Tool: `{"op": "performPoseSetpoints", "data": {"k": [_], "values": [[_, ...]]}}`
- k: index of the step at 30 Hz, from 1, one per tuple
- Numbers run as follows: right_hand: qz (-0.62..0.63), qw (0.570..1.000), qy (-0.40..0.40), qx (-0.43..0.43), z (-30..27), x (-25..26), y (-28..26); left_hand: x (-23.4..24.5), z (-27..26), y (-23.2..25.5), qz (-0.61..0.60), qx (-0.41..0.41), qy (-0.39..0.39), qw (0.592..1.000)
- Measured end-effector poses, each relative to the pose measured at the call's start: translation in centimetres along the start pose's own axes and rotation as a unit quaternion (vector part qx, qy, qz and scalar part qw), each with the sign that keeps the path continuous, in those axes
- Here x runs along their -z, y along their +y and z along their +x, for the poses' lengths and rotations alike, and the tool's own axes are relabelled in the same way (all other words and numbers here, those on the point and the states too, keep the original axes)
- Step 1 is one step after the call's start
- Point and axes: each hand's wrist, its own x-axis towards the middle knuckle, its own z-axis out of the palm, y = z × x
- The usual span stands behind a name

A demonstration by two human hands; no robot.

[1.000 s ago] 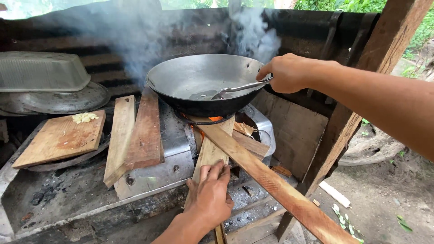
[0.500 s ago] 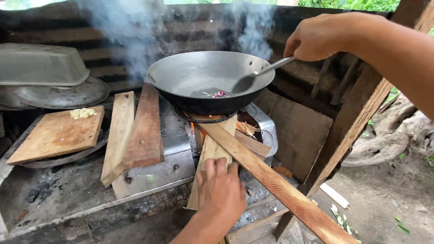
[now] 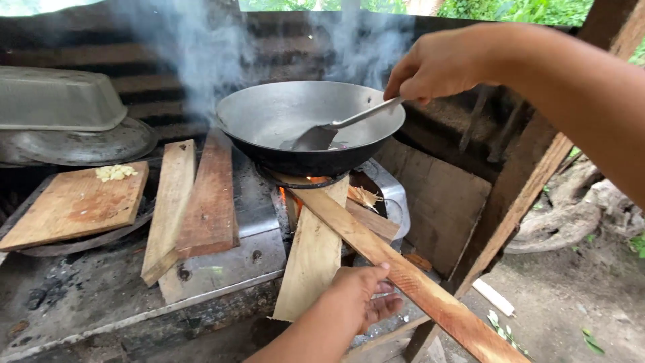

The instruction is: Sautéing chopped onions and garlic in a wok over an outdoor wood-fired stove.

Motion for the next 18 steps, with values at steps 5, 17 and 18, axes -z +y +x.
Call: {"op": "performPoseSetpoints", "data": {"k": [5, 17, 18], "values": [[-0.001, 1.0, -0.021, -0.002, 0.7, -0.5, -1.3, -0.2, 1.0, 0.8, 0.02, -0.01, 0.023, 1.0], [0.091, 0.99, 0.036, -0.1, 1.3, -0.6, 0.4, 0.9, -5.3, 1.8, 0.067, -0.084, 0.082, 0.991], [0.111, 0.987, 0.034, -0.108, 1.2, -0.6, 0.8, 0.7, -5.6, 1.9, 0.08, -0.09, 0.101, 0.988]]}}
